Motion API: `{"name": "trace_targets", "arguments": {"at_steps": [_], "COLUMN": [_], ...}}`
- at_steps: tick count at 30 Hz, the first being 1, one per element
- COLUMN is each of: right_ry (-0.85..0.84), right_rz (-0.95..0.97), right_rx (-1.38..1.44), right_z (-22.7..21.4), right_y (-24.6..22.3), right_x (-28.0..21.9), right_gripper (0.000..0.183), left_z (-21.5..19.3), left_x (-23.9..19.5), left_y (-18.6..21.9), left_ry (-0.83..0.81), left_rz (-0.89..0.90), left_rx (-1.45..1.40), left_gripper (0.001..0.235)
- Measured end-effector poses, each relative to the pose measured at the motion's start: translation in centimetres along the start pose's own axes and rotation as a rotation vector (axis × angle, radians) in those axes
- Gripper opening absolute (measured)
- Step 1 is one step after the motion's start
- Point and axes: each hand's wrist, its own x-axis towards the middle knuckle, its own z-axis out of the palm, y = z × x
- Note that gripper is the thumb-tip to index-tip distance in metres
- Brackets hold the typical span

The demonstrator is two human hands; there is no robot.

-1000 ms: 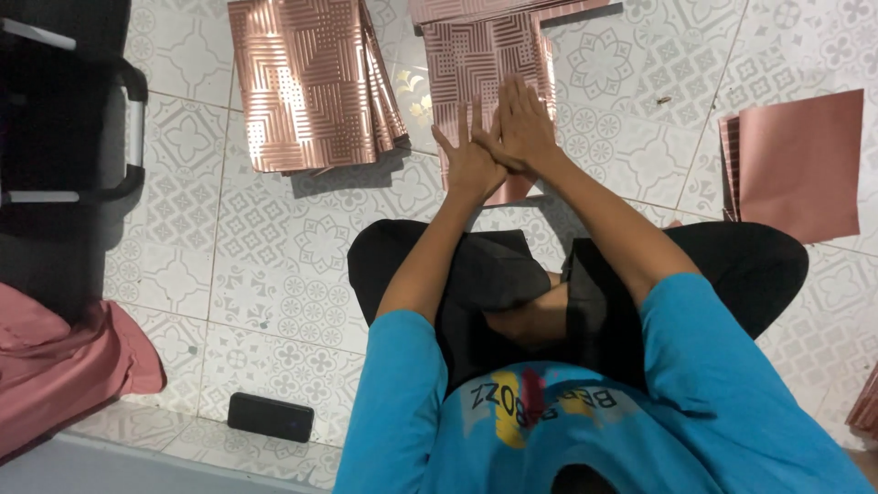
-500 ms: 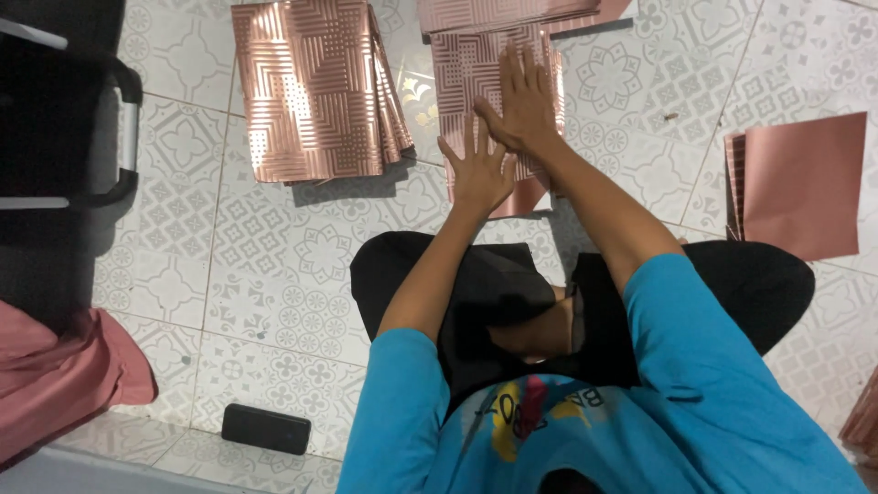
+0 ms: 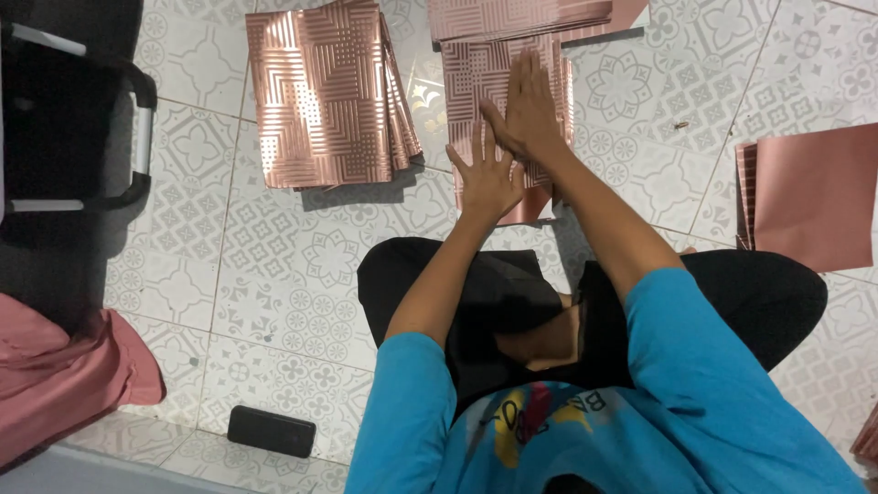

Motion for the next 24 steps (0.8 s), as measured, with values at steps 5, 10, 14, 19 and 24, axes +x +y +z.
{"name": "trace_targets", "arguments": {"at_steps": [5, 10, 14, 19, 24], "right_ry": [-0.097, -0.045, -0.016, 0.061, 0.074], "right_rz": [0.071, 0.008, 0.001, -0.031, 0.009], "right_rx": [-0.023, -0.027, -0.022, -0.036, -0.059], "right_z": [-0.2, 0.4, 0.0, 0.4, 0.4], "right_y": [-0.6, 0.9, 0.4, 1.0, 0.8], "right_x": [-2.3, -1.2, -0.6, -0.7, -0.5], "right_gripper": [0.098, 0.095, 0.097, 0.092, 0.092], "left_z": [0.2, 0.3, 0.2, 0.8, 0.3], "left_x": [0.1, -0.2, -0.1, -0.1, -0.3], "left_y": [0.0, -0.2, -0.4, -0.4, -0.2], "left_ry": [-0.027, 0.056, 0.072, 0.080, 0.091], "left_rz": [0.014, 0.039, 0.041, 0.041, 0.047], "left_rx": [0.048, -0.027, -0.042, -0.050, -0.051], "left_gripper": [0.040, 0.057, 0.047, 0.045, 0.048]}}
